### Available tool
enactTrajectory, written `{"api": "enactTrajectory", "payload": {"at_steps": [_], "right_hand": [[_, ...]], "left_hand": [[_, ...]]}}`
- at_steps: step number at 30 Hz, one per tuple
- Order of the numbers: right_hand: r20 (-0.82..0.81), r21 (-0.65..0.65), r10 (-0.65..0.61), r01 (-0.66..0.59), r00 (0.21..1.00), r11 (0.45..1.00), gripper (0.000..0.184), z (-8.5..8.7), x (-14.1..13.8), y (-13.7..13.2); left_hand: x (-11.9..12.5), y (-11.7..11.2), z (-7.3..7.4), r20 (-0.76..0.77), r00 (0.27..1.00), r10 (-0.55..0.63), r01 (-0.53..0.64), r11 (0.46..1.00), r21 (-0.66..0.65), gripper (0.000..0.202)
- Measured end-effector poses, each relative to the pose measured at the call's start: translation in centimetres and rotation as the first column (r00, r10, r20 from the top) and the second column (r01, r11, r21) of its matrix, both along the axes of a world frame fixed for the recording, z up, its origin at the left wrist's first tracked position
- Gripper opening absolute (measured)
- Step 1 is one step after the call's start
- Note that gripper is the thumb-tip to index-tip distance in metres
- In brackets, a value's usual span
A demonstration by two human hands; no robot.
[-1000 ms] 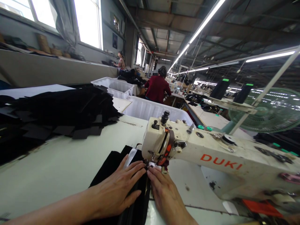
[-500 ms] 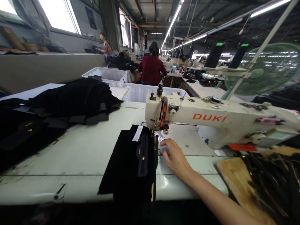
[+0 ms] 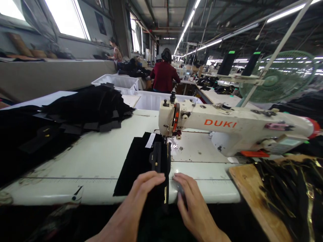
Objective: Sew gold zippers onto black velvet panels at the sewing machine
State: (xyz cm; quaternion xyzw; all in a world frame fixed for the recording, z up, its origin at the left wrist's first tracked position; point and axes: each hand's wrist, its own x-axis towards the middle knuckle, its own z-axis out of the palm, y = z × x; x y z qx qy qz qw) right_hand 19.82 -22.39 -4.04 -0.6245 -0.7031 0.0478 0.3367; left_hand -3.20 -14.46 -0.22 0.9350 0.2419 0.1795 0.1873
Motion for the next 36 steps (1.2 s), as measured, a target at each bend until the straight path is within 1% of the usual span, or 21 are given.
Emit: {"api": "enactTrajectory", "payload": {"at_steps": [1,2,4,5,7,8,11,13,15,17,18,21,23,24,26,28,30,31,33,35,36], "right_hand": [[0.066,-0.020,0.054,-0.052,0.996,0.998,0.059,-0.2,-0.2,-0.3],[0.133,-0.041,0.097,-0.092,0.986,0.995,0.068,-0.4,-0.3,-0.4],[0.236,-0.058,0.121,-0.110,0.964,0.992,0.081,-1.0,-0.8,-0.4],[0.265,-0.047,0.098,-0.089,0.959,0.995,0.086,-1.3,-1.1,-0.2],[0.278,0.002,0.021,-0.022,0.960,1.000,0.098,-1.8,-1.7,0.3],[0.267,0.029,-0.023,0.016,0.963,0.999,0.104,-2.0,-2.0,0.6],[0.207,0.080,-0.115,0.100,0.972,0.992,0.114,-1.9,-2.9,1.5],[0.153,0.064,-0.141,0.133,0.978,0.989,0.103,-1.4,-3.3,2.0],[0.127,0.019,-0.117,0.116,0.985,0.993,0.082,-0.8,-3.5,2.3],[0.173,-0.003,-0.015,0.016,0.985,1.000,0.066,-0.4,-3.7,2.6],[0.217,-0.001,0.058,-0.059,0.974,0.998,0.064,-0.3,-3.8,2.8],[0.319,0.034,0.211,-0.233,0.924,0.972,0.054,-0.4,-4.2,3.2],[0.270,0.043,0.225,-0.245,0.936,0.969,0.034,-0.3,-3.9,3.4],[0.193,0.043,0.225,-0.237,0.955,0.970,0.024,0.0,-3.4,3.5],[-0.069,0.044,0.177,-0.174,0.982,0.984,0.015,0.8,-1.4,3.6],[-0.345,0.033,0.041,-0.032,0.938,0.999,0.025,2.0,1.4,3.8],[-0.432,0.013,-0.071,0.085,0.899,0.996,0.038,3.3,4.0,4.0],[-0.445,0.006,-0.097,0.111,0.890,0.994,0.040,3.8,4.9,4.1],[-0.443,0.005,-0.075,0.087,0.894,0.996,0.037,4.5,5.3,4.0],[-0.377,0.026,0.031,-0.023,0.926,0.999,0.027,4.4,3.9,3.5],[-0.300,0.048,0.101,-0.090,0.949,0.995,0.023,4.0,2.7,3.1]], "left_hand": [[1.1,0.5,-0.8,-0.019,1.000,-0.014,0.015,0.998,0.067,0.103],[2.0,1.0,-1.7,-0.041,0.999,-0.030,0.036,0.989,0.145,0.106],[3.0,2.2,-3.4,-0.063,0.996,-0.065,0.078,0.965,0.248,0.091],[3.1,2.8,-3.9,-0.053,0.995,-0.083,0.094,0.963,0.251,0.080],[2.5,4.0,-4.3,-0.006,0.994,-0.111,0.110,0.978,0.178,0.070],[2.0,4.6,-4.0,0.014,0.994,-0.112,0.110,0.987,0.114,0.069],[0.9,5.8,-1.8,0.042,0.996,-0.076,0.080,0.991,-0.111,0.052],[0.9,6.3,0.2,0.068,0.998,0.006,0.014,0.960,-0.280,0.040],[1.2,6.8,1.8,0.126,0.983,0.131,-0.066,0.902,-0.426,0.039],[1.6,7.2,2.9,0.178,0.956,0.232,-0.108,0.845,-0.523,0.042],[1.8,7.3,3.2,0.188,0.950,0.251,-0.110,0.828,-0.549,0.043],[2.2,7.5,3.7,0.159,0.955,0.250,-0.120,0.818,-0.563,0.043],[2.4,7.4,4.1,0.145,0.960,0.239,-0.121,0.823,-0.555,0.042],[2.5,7.4,4.3,0.150,0.961,0.234,-0.114,0.825,-0.554,0.040],[2.6,7.3,4.8,0.172,0.955,0.243,-0.110,0.825,-0.554,0.037],[2.7,7.2,5.5,0.176,0.943,0.282,-0.146,0.827,-0.542,0.036],[2.8,7.0,6.0,0.153,0.939,0.309,-0.188,0.831,-0.524,0.040],[3.0,6.8,6.1,0.143,0.941,0.307,-0.193,0.834,-0.517,0.043],[3.1,6.5,5.9,0.134,0.953,0.270,-0.166,0.841,-0.515,0.047],[3.1,6.3,5.2,0.136,0.968,0.212,-0.114,0.850,-0.514,0.048],[2.9,6.2,4.6,0.136,0.974,0.182,-0.091,0.860,-0.502,0.047]]}}
